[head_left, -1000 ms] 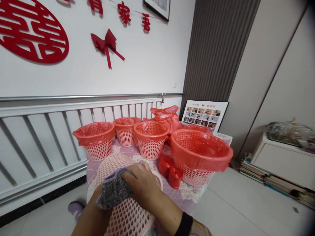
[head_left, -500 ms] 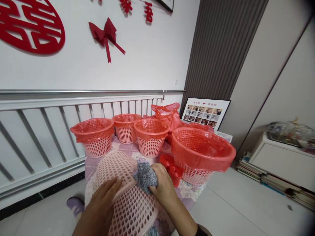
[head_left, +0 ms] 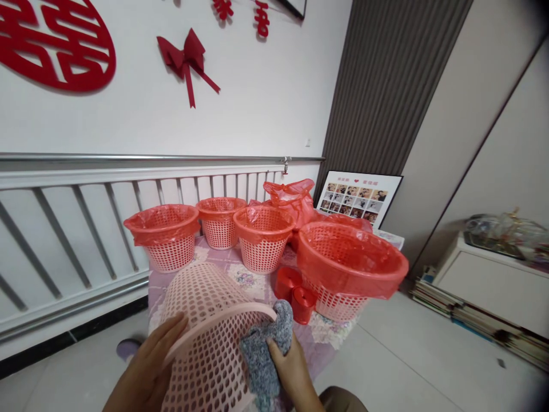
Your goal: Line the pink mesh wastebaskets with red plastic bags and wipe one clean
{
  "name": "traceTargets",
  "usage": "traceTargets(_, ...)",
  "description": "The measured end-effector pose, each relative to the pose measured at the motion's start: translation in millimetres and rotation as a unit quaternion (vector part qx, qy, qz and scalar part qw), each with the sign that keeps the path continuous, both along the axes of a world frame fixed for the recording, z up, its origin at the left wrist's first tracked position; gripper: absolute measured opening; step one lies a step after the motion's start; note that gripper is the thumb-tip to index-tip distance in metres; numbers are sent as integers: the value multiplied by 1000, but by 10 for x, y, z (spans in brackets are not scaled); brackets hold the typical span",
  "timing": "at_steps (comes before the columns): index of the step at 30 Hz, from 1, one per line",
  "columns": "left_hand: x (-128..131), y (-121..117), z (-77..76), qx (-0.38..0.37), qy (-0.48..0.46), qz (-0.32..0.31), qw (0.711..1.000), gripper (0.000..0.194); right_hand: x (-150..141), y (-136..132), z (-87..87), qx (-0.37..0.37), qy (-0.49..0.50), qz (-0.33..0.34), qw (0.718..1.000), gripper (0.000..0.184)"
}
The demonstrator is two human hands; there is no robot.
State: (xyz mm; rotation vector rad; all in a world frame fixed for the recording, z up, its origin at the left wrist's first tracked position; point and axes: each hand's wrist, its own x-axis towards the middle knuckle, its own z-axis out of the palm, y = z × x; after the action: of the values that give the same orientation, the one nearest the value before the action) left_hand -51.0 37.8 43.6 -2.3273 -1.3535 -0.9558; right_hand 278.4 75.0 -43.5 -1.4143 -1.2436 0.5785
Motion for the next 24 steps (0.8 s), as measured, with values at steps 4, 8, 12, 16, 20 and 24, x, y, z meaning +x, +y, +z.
traceTargets(4, -192, -25, -143, -43, -67, -3, 997, 57, -138, -130, -177, -24, 68, 15, 997, 36)
traceTargets(8, -319, -112, -252, -82, -89, 5, 993, 56, -110, -62, 145, 9, 55, 24, 998, 38)
traceTargets(12, -296, -156, -340, -63, -62, 8, 996, 60, -17, 60, 834, 132, -100, 55, 985, 41)
traceTargets(16, -114, -115, -232, -26, -44, 2, 999, 62, -181, 52, 1512, 215, -270, 159, 925, 42)
traceTargets(20, 38, -82, 14, -18, -89, 16, 996, 62, -555, -4, 1782, 216, -365, 206, 882, 39)
traceTargets(24, 18, -92, 68, -79, -129, 2, 989, 63, -782, -6, 1718, 217, -382, 203, 875, 30)
